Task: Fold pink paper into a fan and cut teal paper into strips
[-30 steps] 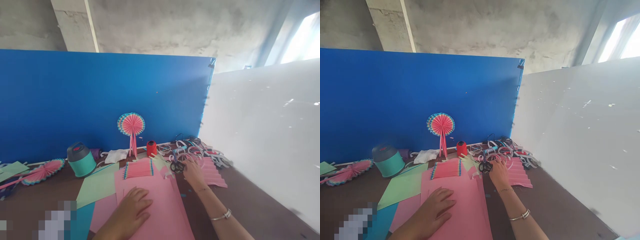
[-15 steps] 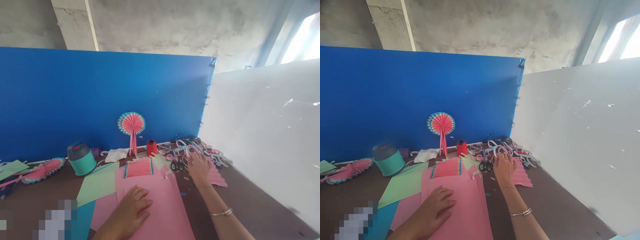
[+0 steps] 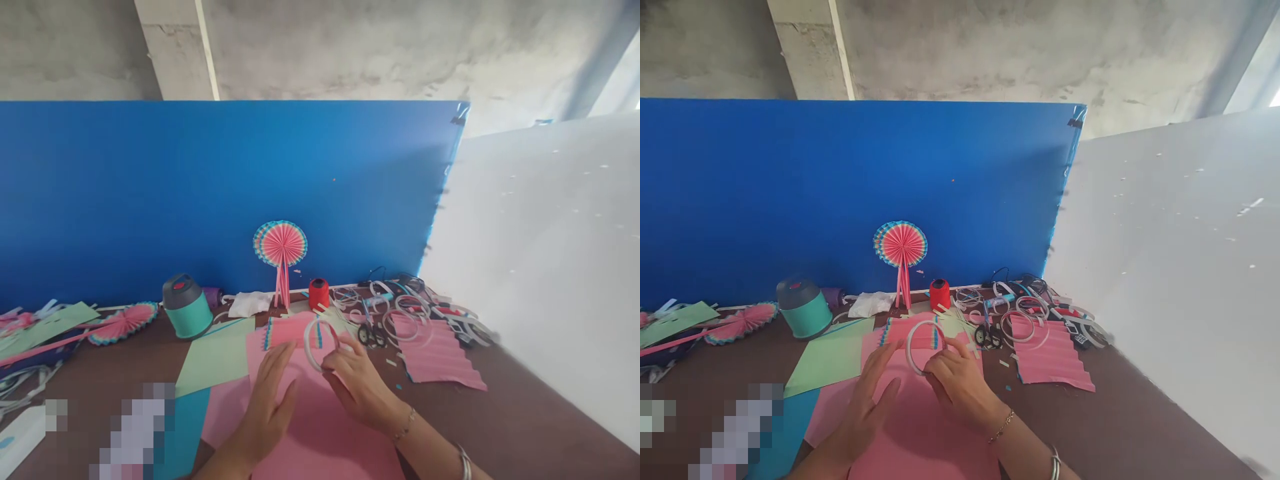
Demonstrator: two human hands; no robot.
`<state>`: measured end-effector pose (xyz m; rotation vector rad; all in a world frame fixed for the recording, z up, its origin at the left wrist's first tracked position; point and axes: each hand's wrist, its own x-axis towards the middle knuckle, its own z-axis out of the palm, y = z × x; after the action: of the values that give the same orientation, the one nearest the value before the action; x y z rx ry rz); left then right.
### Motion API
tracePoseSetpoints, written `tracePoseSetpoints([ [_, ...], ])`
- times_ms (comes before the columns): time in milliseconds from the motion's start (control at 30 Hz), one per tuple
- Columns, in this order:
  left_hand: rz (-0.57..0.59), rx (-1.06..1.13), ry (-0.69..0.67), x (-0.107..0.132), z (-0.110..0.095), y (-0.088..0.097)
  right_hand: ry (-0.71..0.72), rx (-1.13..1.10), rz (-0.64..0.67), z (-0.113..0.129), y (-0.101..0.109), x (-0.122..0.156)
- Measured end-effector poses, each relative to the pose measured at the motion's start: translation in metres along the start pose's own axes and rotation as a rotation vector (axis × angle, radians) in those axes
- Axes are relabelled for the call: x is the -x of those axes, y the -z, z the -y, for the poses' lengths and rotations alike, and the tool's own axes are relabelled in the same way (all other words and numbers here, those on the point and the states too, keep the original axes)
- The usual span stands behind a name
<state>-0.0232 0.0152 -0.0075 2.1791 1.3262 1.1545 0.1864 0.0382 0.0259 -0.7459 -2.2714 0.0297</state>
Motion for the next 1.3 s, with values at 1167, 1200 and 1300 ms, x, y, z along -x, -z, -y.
tracePoseSetpoints([
  [1167,-0.279,0.149,0.174,-0.014,-0.005,0.012,-0.180,0.066,-0.014,-0.018,-0.003,0.007],
  [1200,-0.287,0.161,0.225,-0.016,-0.005,0.015,-0.249,0.028,-0.015,-0.020,0.001,0.008],
  [1300,-0.324,0.225,0.355,-0.022,-0.004,0.024,-0.477,-0.160,-0.036,-0.027,0.012,0.009],
])
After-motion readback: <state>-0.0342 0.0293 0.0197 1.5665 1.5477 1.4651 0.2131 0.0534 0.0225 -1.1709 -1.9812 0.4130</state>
